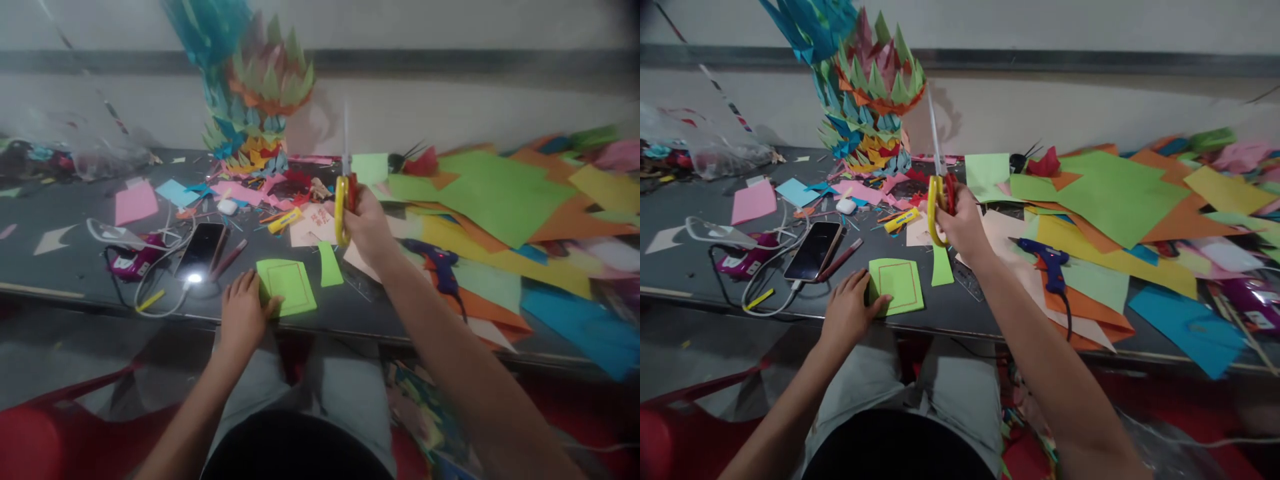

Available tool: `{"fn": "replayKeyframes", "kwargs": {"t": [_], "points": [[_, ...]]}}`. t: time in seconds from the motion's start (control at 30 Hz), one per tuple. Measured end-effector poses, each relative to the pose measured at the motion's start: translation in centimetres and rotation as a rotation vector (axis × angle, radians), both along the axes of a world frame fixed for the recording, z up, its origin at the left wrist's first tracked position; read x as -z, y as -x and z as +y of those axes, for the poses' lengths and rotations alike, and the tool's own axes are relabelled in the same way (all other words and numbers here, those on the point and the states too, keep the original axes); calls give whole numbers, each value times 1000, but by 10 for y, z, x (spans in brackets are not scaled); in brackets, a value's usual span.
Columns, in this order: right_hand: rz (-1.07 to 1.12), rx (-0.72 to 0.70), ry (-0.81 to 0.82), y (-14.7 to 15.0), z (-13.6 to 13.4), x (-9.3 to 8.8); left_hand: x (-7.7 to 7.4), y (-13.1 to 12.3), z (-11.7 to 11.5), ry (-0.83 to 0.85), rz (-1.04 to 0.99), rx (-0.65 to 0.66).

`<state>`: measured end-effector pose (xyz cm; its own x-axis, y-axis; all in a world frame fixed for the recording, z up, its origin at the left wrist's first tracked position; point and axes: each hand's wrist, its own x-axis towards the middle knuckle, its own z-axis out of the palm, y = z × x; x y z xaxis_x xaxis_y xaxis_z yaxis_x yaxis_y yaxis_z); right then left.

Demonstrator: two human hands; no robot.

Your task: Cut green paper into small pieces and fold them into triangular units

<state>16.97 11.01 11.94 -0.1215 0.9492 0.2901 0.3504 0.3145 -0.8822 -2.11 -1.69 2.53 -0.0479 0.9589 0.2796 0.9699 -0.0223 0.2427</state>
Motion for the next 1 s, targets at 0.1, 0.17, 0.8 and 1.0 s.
{"fn": "replayKeyframes", "kwargs": {"t": [0.1,0.17,0.8,1.0], "points": [[180,-102,192,-20,-33,1,-2,-1,5,82,-93,60],[269,-164,324,-34,-57,9,-4,-1,9,115,-154,77],[587,205,389,-41,-130,64,-51,2,14,472,-890,497],[724,89,585,-20,-134,47,-81,-5,20,513,-938,553]]}}
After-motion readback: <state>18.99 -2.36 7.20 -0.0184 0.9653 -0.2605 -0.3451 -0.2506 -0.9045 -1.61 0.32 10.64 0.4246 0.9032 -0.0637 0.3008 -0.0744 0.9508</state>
